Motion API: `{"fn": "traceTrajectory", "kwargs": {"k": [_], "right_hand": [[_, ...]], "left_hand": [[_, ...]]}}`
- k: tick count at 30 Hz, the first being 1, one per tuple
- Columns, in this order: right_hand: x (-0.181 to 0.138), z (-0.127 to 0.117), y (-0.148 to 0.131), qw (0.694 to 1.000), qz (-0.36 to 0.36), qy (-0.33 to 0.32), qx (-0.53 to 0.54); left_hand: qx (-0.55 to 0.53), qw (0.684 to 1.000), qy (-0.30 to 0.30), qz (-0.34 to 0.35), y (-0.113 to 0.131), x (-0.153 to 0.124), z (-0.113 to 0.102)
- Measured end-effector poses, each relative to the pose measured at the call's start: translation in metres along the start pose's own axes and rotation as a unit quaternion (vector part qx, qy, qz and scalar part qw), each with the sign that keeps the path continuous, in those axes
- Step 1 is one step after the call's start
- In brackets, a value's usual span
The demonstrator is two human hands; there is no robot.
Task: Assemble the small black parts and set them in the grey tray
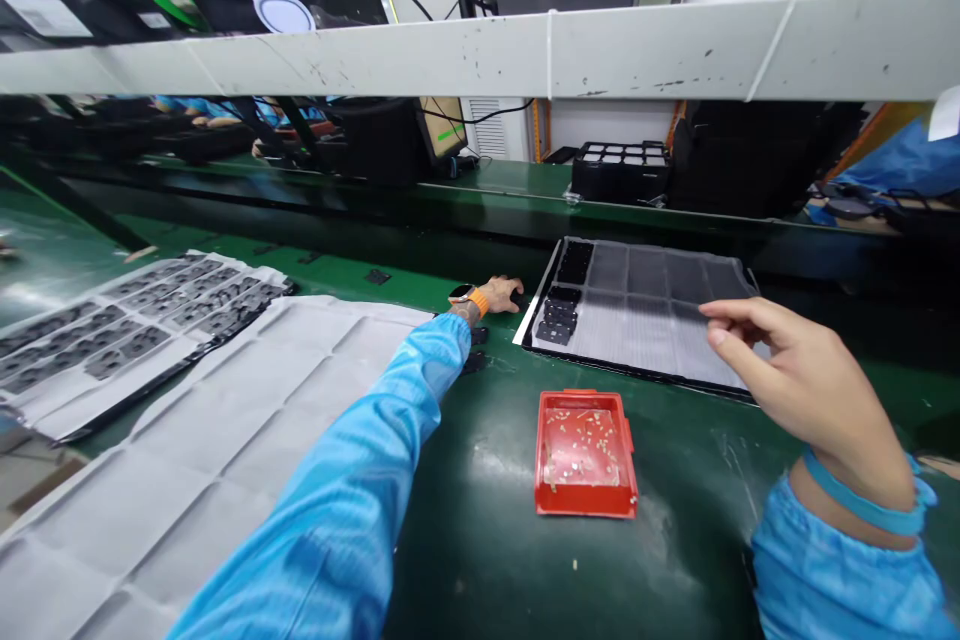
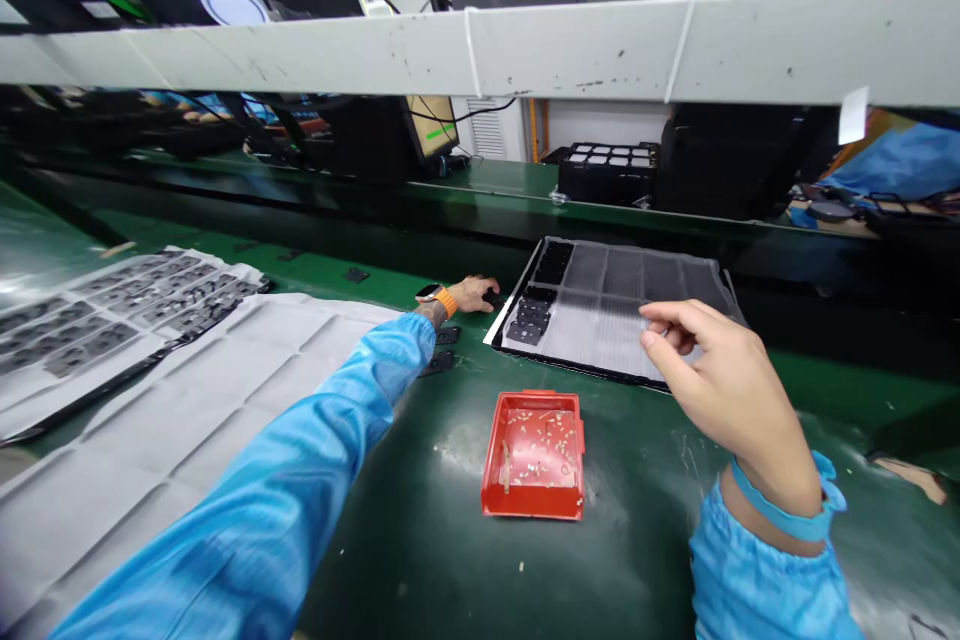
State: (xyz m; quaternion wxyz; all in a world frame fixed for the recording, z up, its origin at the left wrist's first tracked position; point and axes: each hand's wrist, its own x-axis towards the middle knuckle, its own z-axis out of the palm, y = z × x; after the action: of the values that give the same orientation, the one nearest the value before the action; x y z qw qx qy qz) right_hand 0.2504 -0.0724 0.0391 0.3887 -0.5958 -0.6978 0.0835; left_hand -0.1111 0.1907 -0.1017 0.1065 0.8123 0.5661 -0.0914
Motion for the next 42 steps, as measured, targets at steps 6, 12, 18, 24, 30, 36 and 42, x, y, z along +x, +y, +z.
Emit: {"fn": "traceTrajectory", "kwargs": {"k": [6,12,18,24,30,36,42], "right_hand": [[-0.001,-0.001,0.002,0.999,-0.024,-0.024,-0.002],[-0.006,-0.008,0.003,0.999,-0.039,-0.037,-0.003],[-0.002,0.0,-0.002,0.997,-0.039,-0.059,-0.004],[0.002,0.017,-0.002,0.996,-0.005,-0.074,0.043],[-0.002,0.011,-0.002,0.989,0.009,-0.138,0.054],[0.004,0.027,-0.007,0.989,0.057,-0.042,0.129],[0.009,0.046,-0.014,0.958,0.101,-0.044,0.264]], "left_hand": [[-0.031,0.999,-0.015,-0.016,0.011,0.002,-0.007],[-0.101,0.993,-0.006,-0.057,0.015,-0.013,-0.032],[-0.219,0.967,0.131,-0.019,0.036,-0.066,-0.065],[-0.365,0.872,0.166,0.279,0.161,-0.135,-0.053],[-0.439,0.805,0.175,0.359,0.231,-0.164,-0.03],[-0.585,0.737,0.159,0.3,0.216,-0.157,-0.032],[-0.659,0.682,0.188,0.254,0.211,-0.158,-0.039]]}}
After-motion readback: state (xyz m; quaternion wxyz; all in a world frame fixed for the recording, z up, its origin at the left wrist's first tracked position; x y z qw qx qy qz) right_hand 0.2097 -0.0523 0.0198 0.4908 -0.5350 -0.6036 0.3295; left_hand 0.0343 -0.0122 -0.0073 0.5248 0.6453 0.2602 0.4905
